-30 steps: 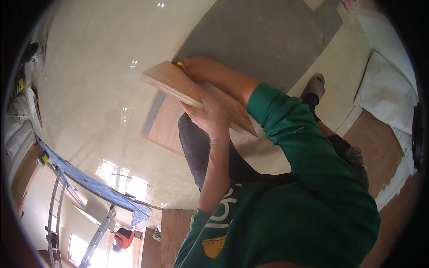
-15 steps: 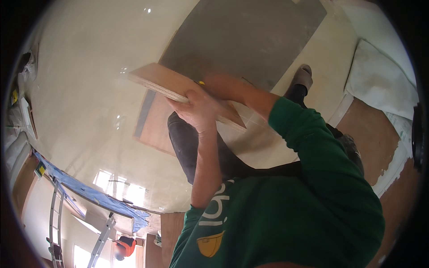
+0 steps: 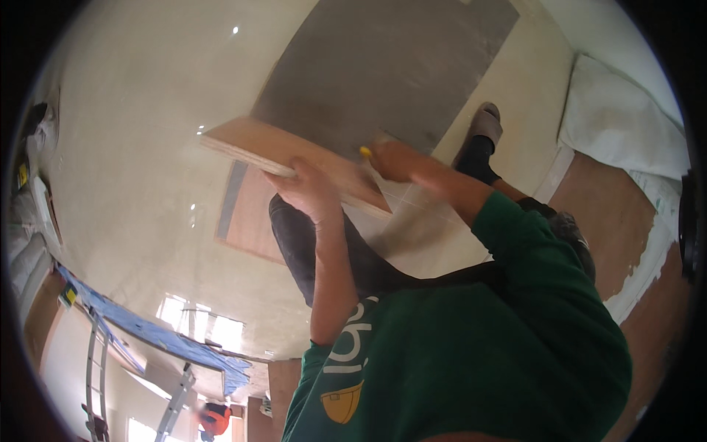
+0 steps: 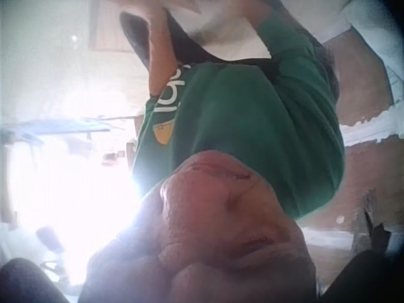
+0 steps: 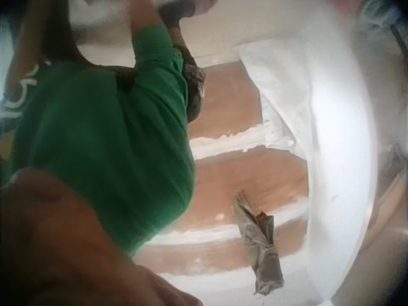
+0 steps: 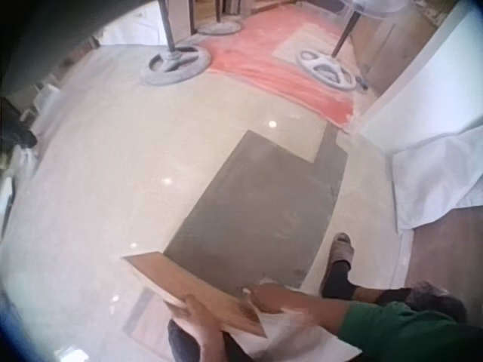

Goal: The person retrieves a roll of tape and a utility knife, then kneels on the floor to cut rectangular pieces of flooring material. They measure and cut several pieces, arranging them on the floor.

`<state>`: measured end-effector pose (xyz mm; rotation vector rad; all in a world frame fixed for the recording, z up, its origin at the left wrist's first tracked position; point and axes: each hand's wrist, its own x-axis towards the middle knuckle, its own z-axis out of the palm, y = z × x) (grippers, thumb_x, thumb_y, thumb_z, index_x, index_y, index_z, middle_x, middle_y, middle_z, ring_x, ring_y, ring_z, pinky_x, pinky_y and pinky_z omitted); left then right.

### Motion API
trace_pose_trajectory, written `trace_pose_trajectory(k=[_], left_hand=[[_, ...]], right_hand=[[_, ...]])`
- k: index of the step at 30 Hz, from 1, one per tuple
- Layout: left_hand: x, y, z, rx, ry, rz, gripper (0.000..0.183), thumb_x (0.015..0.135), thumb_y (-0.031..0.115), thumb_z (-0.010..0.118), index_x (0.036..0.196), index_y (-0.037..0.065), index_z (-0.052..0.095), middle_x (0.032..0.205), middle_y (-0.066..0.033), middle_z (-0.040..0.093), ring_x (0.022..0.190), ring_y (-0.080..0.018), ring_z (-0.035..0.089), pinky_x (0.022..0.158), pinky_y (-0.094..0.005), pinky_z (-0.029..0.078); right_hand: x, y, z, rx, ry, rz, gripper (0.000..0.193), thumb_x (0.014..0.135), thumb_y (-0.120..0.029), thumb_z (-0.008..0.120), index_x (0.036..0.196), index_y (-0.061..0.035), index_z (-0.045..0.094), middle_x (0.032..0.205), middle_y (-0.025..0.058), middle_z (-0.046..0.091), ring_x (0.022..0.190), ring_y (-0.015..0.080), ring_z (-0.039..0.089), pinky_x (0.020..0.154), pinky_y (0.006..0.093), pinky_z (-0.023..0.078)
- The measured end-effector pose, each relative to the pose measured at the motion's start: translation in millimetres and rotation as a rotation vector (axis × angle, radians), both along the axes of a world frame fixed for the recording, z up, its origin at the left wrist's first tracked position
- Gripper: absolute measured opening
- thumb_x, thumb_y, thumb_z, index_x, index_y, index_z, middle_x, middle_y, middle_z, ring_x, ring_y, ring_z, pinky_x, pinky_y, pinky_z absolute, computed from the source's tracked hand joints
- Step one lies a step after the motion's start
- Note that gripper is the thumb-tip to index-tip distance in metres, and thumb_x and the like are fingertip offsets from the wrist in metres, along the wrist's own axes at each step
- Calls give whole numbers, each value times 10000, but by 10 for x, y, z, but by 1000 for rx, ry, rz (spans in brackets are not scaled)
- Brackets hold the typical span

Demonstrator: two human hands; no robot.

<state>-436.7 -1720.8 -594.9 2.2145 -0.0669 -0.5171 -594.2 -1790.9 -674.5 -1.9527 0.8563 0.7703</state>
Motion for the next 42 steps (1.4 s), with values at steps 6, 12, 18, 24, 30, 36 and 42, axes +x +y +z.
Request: trace_pose_trajectory(k=[6, 12, 18, 24, 30, 36, 42], left_hand=[[-4, -24, -15, -7, 29, 34, 610, 920, 180, 496, 1469, -47, 354, 1312, -316, 540, 1187, -462, 548, 997, -489, 426], [4, -35, 21, -41, 3, 46, 597, 883, 157, 496, 1400, -121, 389, 1259, -356, 547, 1124, -490, 567, 979, -501, 440], [-18, 1, -69, -42, -42, 36, 574, 881, 151, 491, 1375, -126, 401, 1226, -368, 556, 1106, -493, 568, 953, -509, 438], [4, 58, -65, 15, 17, -44, 670, 928, 233, 502, 1488, -74, 300, 1370, -336, 491, 1263, -475, 494, 1055, -500, 392], [-29, -53, 16, 54, -10, -26, 676, 918, 213, 505, 1491, -72, 288, 1359, -334, 498, 1236, -473, 511, 1045, -503, 395], [-40, -31, -58, -52, -9, -19, 668, 907, 194, 485, 1490, -73, 297, 1335, -324, 512, 1196, -459, 537, 1008, -492, 416], [-21, -66, 52, -56, 16, -6, 675, 902, 188, 473, 1498, -72, 292, 1356, -314, 496, 1221, -440, 523, 1005, -494, 405]], right_hand=[[939, -379, 45, 93, -258, -182, 336, 1021, -291, 448, 1103, 5, 587, 1003, 252, 679, 940, 428, 655, 799, 525, 497], [1705, -272, -525, 28, -380, -221, 363, 997, -323, 462, 1097, -12, 621, 1052, 247, 684, 959, 417, 662, 827, 511, 506], [1906, -333, -583, 11, -369, -138, 367, 978, -330, 458, 1055, -1, 601, 1009, 266, 686, 936, 431, 664, 814, 525, 506], [2031, -401, -429, 8, -274, -86, 357, 956, -297, 489, 1087, -37, 696, 1076, 227, 702, 1012, 389, 676, 862, 494, 521], [1932, -474, -244, -17, -221, 63, 331, 926, -286, 537, 1025, -50, 748, 1049, 206, 716, 997, 363, 691, 853, 471, 540], [843, -115, -272, -98, -254, 65, 258, 914, -194, 561, 997, -3, 714, 990, 224, 710, 907, 395, 693, 796, 483, 541], [-92, 189, -47, -35, -106, -19, 244, 913, -149, 535, 999, 10, 699, 1005, 218, 712, 939, 379, 690, 794, 470, 540]])
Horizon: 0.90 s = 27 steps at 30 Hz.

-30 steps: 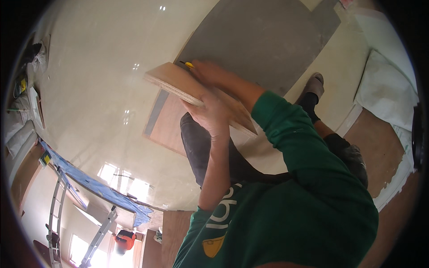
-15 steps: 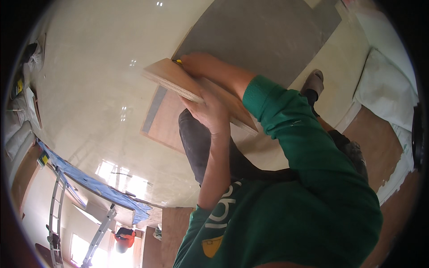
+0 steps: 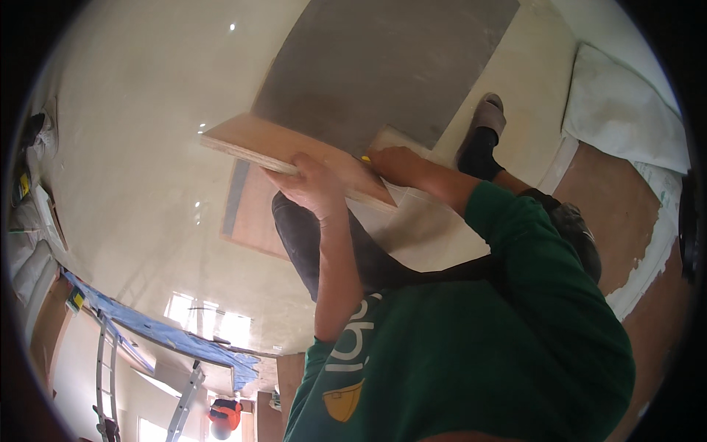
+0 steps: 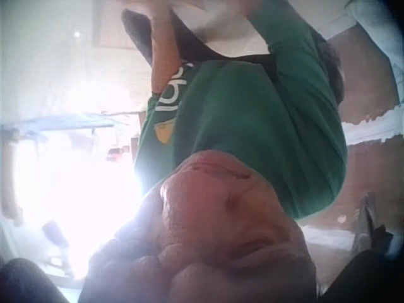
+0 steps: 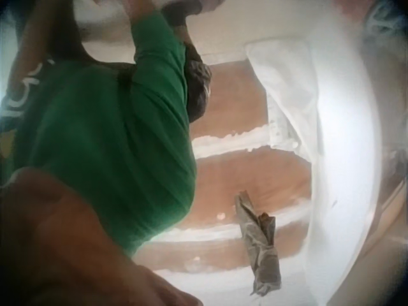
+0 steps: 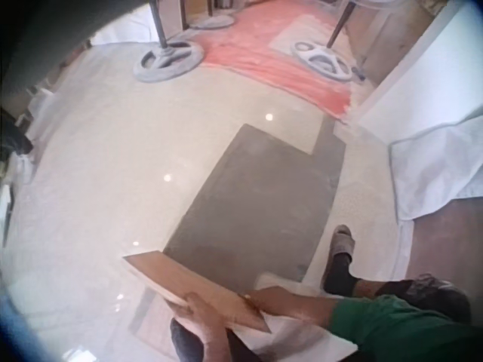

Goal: The person retrieves a roll of tape and a utility knife, then kneels on the floor to cut rectangular pieces of flooring material. They measure and cut several pieces, arranging them on the floor.

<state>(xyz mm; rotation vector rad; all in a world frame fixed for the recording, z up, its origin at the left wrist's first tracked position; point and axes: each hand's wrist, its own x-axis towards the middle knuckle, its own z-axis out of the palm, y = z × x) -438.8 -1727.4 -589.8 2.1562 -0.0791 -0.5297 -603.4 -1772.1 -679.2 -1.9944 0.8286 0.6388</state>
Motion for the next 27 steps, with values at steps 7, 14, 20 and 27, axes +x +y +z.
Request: trace_pose_trajectory(k=[7, 14, 20, 27], left_hand=[[4, 8, 7, 43, 21, 10, 666, 919, 196, 473, 1502, -69, 291, 1377, -310, 485, 1241, -445, 509, 1022, -491, 400], [13, 44, -91, 59, -98, 4, 627, 921, 182, 486, 1469, -78, 329, 1358, -334, 497, 1235, -479, 508, 1036, -500, 408], [39, 129, -196, 41, -126, -11, 631, 901, 173, 484, 1458, -86, 341, 1323, -360, 513, 1205, -498, 522, 1021, -509, 411], [-21, 93, -166, 90, -94, 18, 629, 901, 161, 480, 1459, -93, 335, 1310, -372, 515, 1166, -505, 534, 1004, -503, 414]], right_hand=[[-122, 6, 29, 9, 149, 43, 280, 963, -174, 486, 1106, 32, 612, 1009, 250, 695, 946, 402, 679, 804, 490, 528], [948, -506, 59, 128, -98, -135, 344, 1019, -314, 459, 1118, -7, 581, 1023, 254, 679, 934, 441, 653, 786, 519, 502], [1789, -452, -536, 24, -317, -150, 375, 1013, -341, 452, 1095, -1, 587, 1005, 262, 679, 920, 443, 655, 794, 532, 498], [2045, -525, -604, 8, -215, -86, 362, 961, -316, 475, 1086, -22, 644, 1054, 234, 695, 976, 404, 670, 843, 508, 517]])
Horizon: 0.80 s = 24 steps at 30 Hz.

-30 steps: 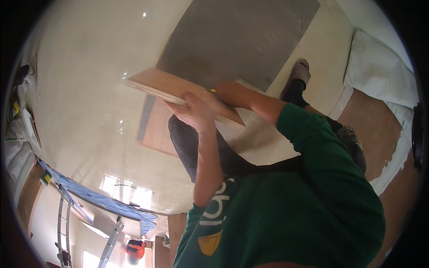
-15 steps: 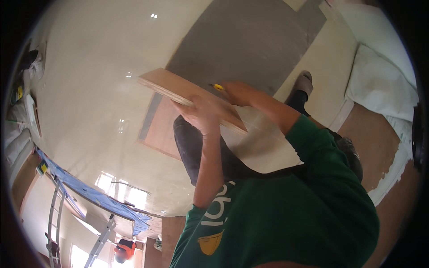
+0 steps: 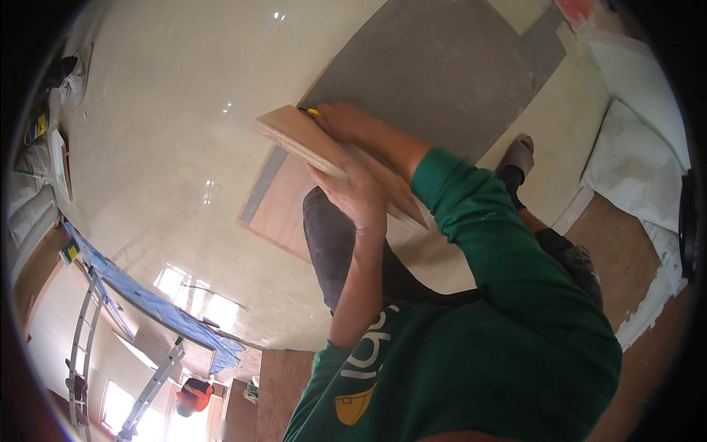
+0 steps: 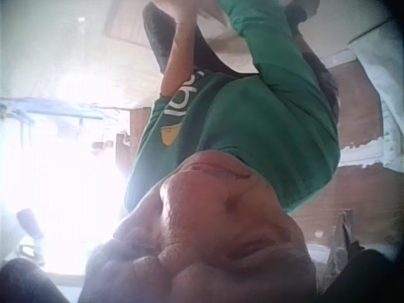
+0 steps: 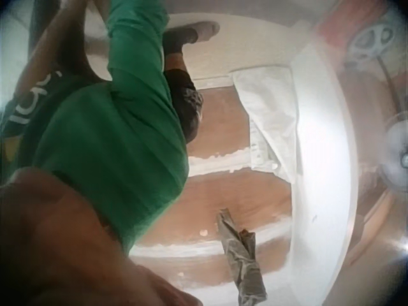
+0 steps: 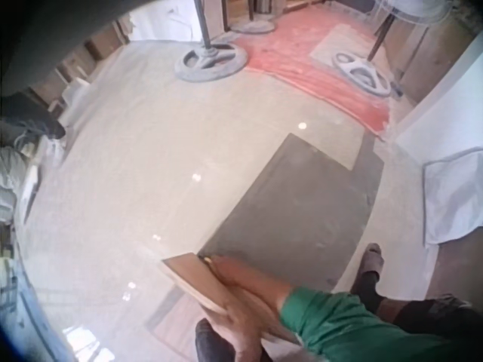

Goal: The person retrieves a roll of tape and a utility knife, then kneels on the floor to cut rectangular pieces of flooring material. They measure and cut several pieces, arranging them on the floor.

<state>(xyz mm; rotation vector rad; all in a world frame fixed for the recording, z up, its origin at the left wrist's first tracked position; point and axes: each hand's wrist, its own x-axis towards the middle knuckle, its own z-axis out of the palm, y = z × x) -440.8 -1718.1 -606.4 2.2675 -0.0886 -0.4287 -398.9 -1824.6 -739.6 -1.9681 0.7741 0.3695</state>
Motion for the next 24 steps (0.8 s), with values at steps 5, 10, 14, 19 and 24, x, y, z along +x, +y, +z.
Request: trace_pose_trajectory(k=[5, 10, 14, 19, 24], left_hand=[[27, -5, 76, -56, 45, -45, 645, 942, 201, 491, 1477, -97, 289, 1417, -342, 427, 1305, -474, 432, 1090, -490, 350], [50, -41, 88, -44, 39, -81, 652, 941, 200, 495, 1483, -94, 282, 1435, -325, 426, 1326, -464, 431, 1099, -492, 352], [34, -64, 66, -1, 22, -26, 641, 921, 173, 482, 1485, -72, 300, 1387, -316, 475, 1264, -464, 484, 1052, -503, 384], [29, -39, 98, -43, 71, -12, 638, 905, 156, 471, 1486, -57, 313, 1349, -308, 507, 1202, -455, 530, 1003, -506, 414], [29, -51, 119, -70, 60, -45, 650, 895, 149, 483, 1484, -67, 313, 1340, -314, 511, 1191, -450, 543, 989, -499, 428]], right_hand=[[111, -91, 265, 25, 47, 60, 356, 944, -294, 498, 1057, -32, 710, 1060, 226, 706, 995, 383, 681, 836, 494, 532], [55, -144, 358, 0, 92, 156, 336, 931, -278, 525, 1030, -36, 736, 1049, 220, 713, 989, 360, 692, 827, 487, 542], [-441, -23, 523, -82, 54, 247, 261, 907, -199, 558, 987, -18, 728, 992, 224, 713, 934, 373, 698, 813, 479, 546], [-1420, 375, 321, -61, 72, 109, 245, 923, -166, 539, 1016, 12, 678, 975, 228, 703, 932, 400, 684, 801, 496, 537], [-2169, 601, 537, -16, 244, 156, 246, 953, -194, 511, 1080, 4, 581, 940, 243, 692, 907, 414, 681, 798, 508, 533]])
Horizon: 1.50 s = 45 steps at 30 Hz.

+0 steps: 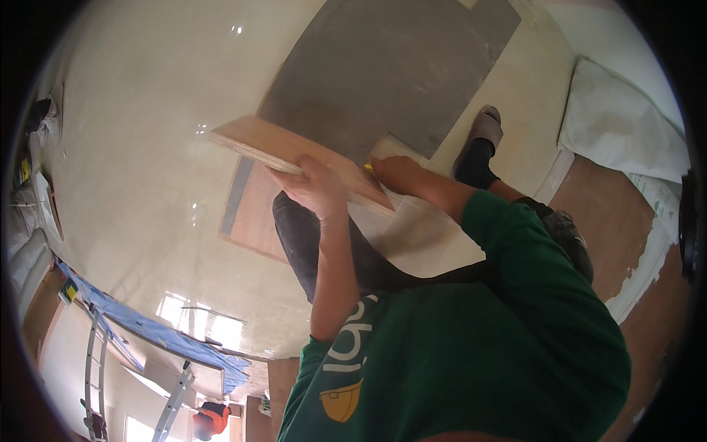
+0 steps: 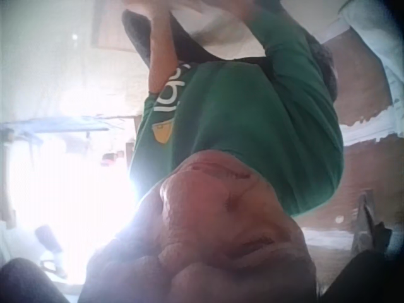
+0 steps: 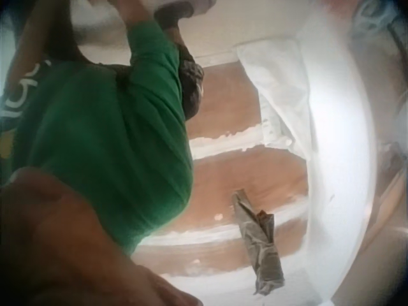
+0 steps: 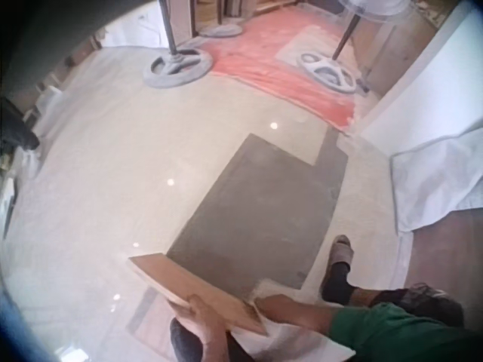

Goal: The person retrieves a roll of tape and a utility knife, then kneels on the floor to cut rectangular pieces of flooring material. They measure and cut several pieces, arranging them on the floor.

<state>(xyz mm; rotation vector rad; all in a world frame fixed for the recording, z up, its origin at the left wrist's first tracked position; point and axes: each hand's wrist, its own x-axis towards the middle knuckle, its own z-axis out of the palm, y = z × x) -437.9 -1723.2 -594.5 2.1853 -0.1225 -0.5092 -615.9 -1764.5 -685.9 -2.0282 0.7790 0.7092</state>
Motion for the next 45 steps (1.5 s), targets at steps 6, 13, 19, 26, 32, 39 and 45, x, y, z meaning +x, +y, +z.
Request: trace_pose_trajectory(k=[6, 13, 19, 26, 32, 39, 45], left_hand=[[13, 9, -8, -2, -29, 23, 661, 899, 153, 485, 1496, -65, 300, 1349, -312, 504, 1204, -453, 535, 995, -485, 427], [6, 20, -19, 33, -21, 49, 633, 916, 175, 478, 1482, -59, 319, 1365, -317, 497, 1230, -464, 516, 1030, -497, 408], [-4, 18, -51, 2, -40, 35, 615, 894, 152, 478, 1439, -104, 355, 1312, -355, 512, 1185, -487, 533, 1007, -506, 421], [-16, 6, -36, 27, -65, 55, 612, 886, 129, 479, 1436, -108, 351, 1292, -361, 519, 1157, -480, 541, 998, -483, 425], [-11, 9, -56, -52, -49, 37, 598, 886, 123, 480, 1421, -115, 358, 1287, -367, 517, 1153, -487, 542, 994, -489, 423], [33, 6, -20, 82, -4, -16, 653, 932, 198, 486, 1492, -69, 281, 1402, -330, 459, 1278, -476, 471, 1065, -501, 378], [9, 11, -99, 78, -77, -52, 638, 922, 170, 474, 1485, -74, 297, 1378, -326, 479, 1239, -472, 505, 1039, -502, 400]], right_hand=[[-71, -30, -33, 5, 128, -9, 271, 975, -204, 481, 1096, 8, 598, 962, 250, 690, 908, 414, 682, 797, 514, 525], [948, -629, 272, 127, -142, -258, 332, 1030, -283, 433, 1086, 16, 568, 958, 267, 671, 888, 444, 654, 769, 537, 491], [1800, -568, -499, 15, -341, -213, 330, 1011, -292, 453, 1058, 9, 581, 965, 265, 676, 900, 434, 655, 791, 527, 494], [2146, -605, -460, 32, -266, -168, 360, 969, -319, 464, 1041, 3, 608, 992, 259, 691, 928, 420, 669, 816, 519, 513], [2216, -637, -454, 14, -203, -103, 347, 950, -287, 491, 1106, -36, 673, 1078, 225, 702, 1012, 379, 679, 856, 487, 529], [2351, -749, -144, 70, -143, -15, 359, 919, -326, 528, 1083, -86, 741, 1154, 163, 701, 1047, 358, 678, 879, 477, 530], [2024, -612, -217, -74, -188, 38, 353, 904, -317, 555, 1052, -68, 757, 1133, 180, 702, 1045, 344, 682, 889, 461, 533]])
